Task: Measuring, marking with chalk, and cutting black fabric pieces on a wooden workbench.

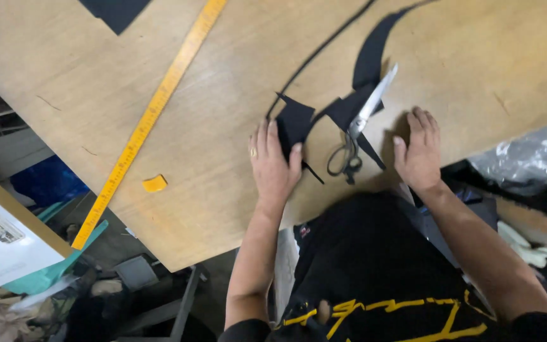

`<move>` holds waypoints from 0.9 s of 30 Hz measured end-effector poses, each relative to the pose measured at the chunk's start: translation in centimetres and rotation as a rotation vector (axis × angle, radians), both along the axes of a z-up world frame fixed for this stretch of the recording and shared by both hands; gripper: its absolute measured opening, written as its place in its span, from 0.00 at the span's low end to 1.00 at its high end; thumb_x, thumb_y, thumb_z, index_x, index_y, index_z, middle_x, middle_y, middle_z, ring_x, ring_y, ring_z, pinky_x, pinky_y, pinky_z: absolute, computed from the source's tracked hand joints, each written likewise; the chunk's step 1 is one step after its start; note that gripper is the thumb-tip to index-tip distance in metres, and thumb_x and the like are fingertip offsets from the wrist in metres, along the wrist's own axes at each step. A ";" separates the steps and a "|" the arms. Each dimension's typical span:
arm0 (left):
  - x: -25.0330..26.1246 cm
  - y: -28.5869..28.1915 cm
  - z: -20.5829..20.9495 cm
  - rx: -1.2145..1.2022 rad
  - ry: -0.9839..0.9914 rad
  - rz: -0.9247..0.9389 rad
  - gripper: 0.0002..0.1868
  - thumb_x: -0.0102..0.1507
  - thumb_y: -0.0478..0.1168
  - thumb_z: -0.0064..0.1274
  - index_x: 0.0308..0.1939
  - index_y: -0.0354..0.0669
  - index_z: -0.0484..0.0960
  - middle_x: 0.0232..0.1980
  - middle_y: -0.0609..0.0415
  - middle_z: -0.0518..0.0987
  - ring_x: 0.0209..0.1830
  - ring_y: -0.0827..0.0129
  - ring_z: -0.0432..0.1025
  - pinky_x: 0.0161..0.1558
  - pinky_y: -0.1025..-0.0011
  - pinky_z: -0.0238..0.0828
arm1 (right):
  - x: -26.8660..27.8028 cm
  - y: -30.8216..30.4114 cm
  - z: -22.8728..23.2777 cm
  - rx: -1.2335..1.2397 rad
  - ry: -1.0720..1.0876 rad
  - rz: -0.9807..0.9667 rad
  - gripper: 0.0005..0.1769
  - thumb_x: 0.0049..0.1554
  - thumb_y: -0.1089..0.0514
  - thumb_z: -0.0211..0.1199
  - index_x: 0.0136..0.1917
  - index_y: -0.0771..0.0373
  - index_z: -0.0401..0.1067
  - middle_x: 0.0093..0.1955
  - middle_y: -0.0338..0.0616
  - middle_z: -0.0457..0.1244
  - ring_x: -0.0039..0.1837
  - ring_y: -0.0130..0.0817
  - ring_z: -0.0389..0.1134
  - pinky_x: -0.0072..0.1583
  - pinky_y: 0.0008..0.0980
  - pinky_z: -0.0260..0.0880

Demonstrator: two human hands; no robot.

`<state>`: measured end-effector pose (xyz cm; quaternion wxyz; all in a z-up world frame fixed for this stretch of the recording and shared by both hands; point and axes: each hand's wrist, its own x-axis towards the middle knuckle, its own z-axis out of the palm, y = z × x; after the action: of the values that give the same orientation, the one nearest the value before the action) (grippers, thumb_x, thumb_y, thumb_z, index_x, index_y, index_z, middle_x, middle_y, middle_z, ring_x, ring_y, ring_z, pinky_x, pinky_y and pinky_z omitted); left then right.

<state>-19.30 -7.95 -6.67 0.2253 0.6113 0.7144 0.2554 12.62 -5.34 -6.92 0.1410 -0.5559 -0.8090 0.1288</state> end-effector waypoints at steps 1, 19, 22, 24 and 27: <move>1.0 0.1 0.1 -0.004 0.072 -0.020 0.33 0.71 0.55 0.41 0.70 0.31 0.67 0.70 0.34 0.70 0.70 0.39 0.66 0.70 0.45 0.61 | -0.8 0.3 0.8 -0.005 0.026 0.016 0.27 0.72 0.52 0.41 0.70 0.80 0.60 0.71 0.73 0.57 0.71 0.69 0.59 0.74 0.63 0.56; -1.2 -8.2 -1.2 0.024 0.145 0.205 0.21 0.70 0.39 0.44 0.66 0.33 0.69 0.66 0.35 0.74 0.68 0.42 0.69 0.71 0.52 0.65 | -7.1 5.2 0.9 -0.539 0.009 -0.336 0.22 0.65 0.52 0.55 0.62 0.66 0.51 0.42 0.60 0.69 0.41 0.68 0.71 0.49 0.61 0.70; -0.1 -9.0 -0.7 -0.062 0.251 0.144 0.29 0.70 0.49 0.49 0.70 0.36 0.67 0.70 0.38 0.71 0.71 0.42 0.66 0.71 0.51 0.65 | -6.1 5.7 1.4 -0.634 0.186 -0.366 0.21 0.66 0.56 0.50 0.67 0.67 0.50 0.45 0.52 0.69 0.47 0.57 0.72 0.54 0.51 0.71; 0.5 -9.0 -0.3 -0.107 0.355 0.082 0.31 0.69 0.54 0.49 0.70 0.37 0.68 0.71 0.40 0.70 0.70 0.42 0.66 0.69 0.51 0.65 | -5.3 5.9 2.6 -0.724 0.303 -0.394 0.24 0.66 0.57 0.47 0.72 0.67 0.50 0.47 0.45 0.69 0.52 0.46 0.72 0.58 0.42 0.71; 1.0 -8.8 -0.2 -0.028 0.389 0.046 0.31 0.68 0.58 0.53 0.64 0.36 0.73 0.67 0.41 0.72 0.66 0.43 0.68 0.67 0.51 0.68 | -3.0 6.2 4.8 -0.877 0.523 -0.490 0.22 0.71 0.64 0.42 0.76 0.56 0.48 0.55 0.46 0.62 0.42 0.28 0.67 0.41 0.25 0.76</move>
<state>-18.25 -16.72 -6.92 0.0853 0.6295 0.7617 0.1275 9.63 0.84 -2.14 0.1184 -0.6835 -0.4654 0.5497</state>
